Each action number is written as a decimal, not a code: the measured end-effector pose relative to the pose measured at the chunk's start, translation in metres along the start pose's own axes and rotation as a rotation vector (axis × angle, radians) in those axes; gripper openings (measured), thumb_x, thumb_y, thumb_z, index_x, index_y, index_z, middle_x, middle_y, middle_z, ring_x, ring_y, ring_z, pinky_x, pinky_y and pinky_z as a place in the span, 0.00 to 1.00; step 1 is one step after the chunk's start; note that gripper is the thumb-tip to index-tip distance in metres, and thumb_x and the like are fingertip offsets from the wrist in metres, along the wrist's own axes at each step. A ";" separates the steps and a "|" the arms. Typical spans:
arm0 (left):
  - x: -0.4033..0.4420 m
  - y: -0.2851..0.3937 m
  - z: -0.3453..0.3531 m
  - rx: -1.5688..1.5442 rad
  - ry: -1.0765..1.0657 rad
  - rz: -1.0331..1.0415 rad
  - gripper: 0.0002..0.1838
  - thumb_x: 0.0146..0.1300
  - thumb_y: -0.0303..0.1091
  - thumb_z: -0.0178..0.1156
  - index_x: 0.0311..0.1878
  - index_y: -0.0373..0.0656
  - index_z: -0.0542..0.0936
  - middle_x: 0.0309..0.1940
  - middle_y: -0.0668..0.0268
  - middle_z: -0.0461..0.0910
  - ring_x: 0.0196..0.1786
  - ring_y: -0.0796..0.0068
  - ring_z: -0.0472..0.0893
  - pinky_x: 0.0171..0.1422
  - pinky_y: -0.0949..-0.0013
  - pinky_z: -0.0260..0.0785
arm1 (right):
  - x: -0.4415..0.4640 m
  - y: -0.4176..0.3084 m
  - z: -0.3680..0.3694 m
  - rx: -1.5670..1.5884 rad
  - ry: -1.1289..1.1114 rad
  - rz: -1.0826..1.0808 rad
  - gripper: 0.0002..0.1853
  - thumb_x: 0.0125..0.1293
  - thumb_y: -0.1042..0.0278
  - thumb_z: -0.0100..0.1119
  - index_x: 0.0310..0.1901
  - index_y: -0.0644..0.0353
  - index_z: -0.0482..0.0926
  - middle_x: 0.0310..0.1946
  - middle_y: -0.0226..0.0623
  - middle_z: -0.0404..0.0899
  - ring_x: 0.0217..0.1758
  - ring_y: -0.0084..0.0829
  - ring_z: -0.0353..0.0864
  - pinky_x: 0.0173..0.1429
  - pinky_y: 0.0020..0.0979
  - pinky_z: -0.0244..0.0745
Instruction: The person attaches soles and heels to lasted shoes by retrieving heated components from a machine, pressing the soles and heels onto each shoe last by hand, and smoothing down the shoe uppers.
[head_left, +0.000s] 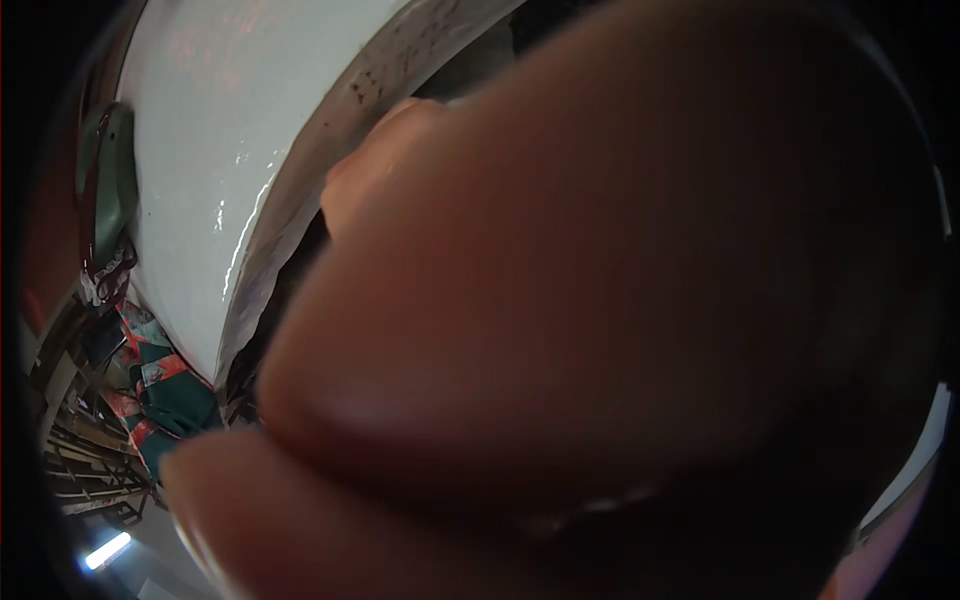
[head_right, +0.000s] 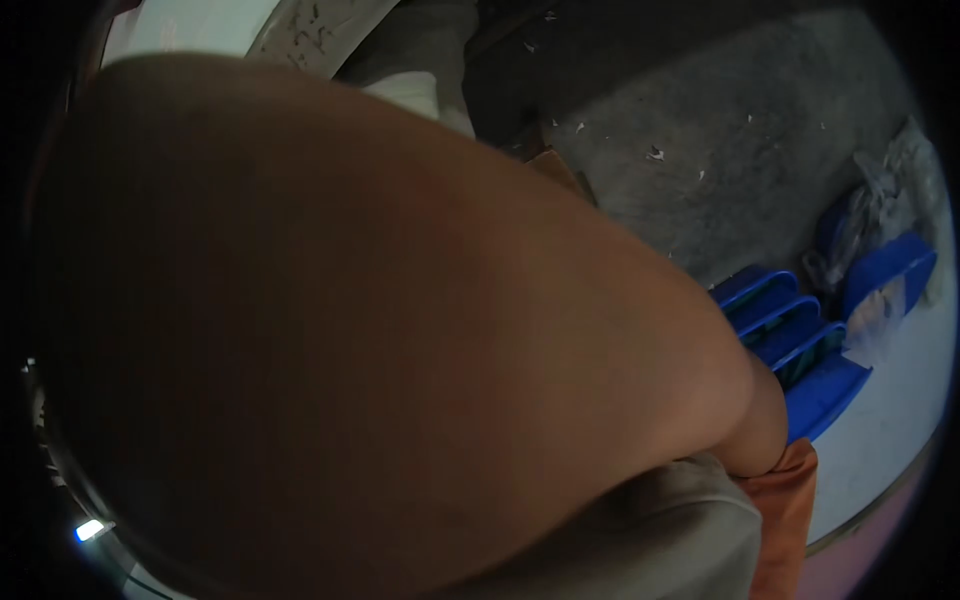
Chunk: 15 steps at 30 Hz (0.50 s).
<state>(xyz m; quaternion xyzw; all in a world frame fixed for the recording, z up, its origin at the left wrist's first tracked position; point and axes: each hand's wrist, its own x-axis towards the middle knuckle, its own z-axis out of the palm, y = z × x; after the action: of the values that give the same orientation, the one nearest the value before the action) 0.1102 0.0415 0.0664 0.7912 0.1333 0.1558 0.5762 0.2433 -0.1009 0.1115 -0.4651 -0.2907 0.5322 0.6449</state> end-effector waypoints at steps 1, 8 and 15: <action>0.002 0.000 0.008 -0.026 -0.002 0.014 0.20 0.61 0.41 0.45 0.29 0.32 0.77 0.24 0.54 0.76 0.28 0.55 0.72 0.35 0.60 0.64 | -0.005 -0.002 -0.003 -0.012 0.020 0.011 0.27 0.71 0.61 0.50 0.10 0.54 0.73 0.13 0.31 0.78 0.16 0.26 0.77 0.31 0.29 0.70; 0.014 0.002 0.080 -0.244 -0.031 0.078 0.20 0.61 0.40 0.45 0.29 0.32 0.77 0.25 0.54 0.76 0.28 0.55 0.72 0.35 0.60 0.64 | -0.048 -0.018 -0.031 -0.089 0.195 0.126 0.27 0.71 0.61 0.50 0.10 0.55 0.73 0.12 0.32 0.78 0.16 0.27 0.77 0.31 0.29 0.71; 0.008 0.000 0.139 -0.426 -0.062 0.076 0.19 0.62 0.40 0.45 0.29 0.32 0.77 0.25 0.53 0.76 0.28 0.55 0.73 0.35 0.60 0.64 | -0.087 -0.027 -0.048 -0.097 0.358 0.252 0.27 0.71 0.61 0.50 0.10 0.55 0.72 0.12 0.33 0.77 0.16 0.28 0.76 0.31 0.29 0.71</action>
<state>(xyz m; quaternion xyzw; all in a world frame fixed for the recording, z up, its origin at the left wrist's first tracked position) 0.1734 -0.0768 0.0274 0.6604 0.0498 0.1778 0.7279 0.2735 -0.1986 0.1275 -0.6152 -0.1365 0.5031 0.5914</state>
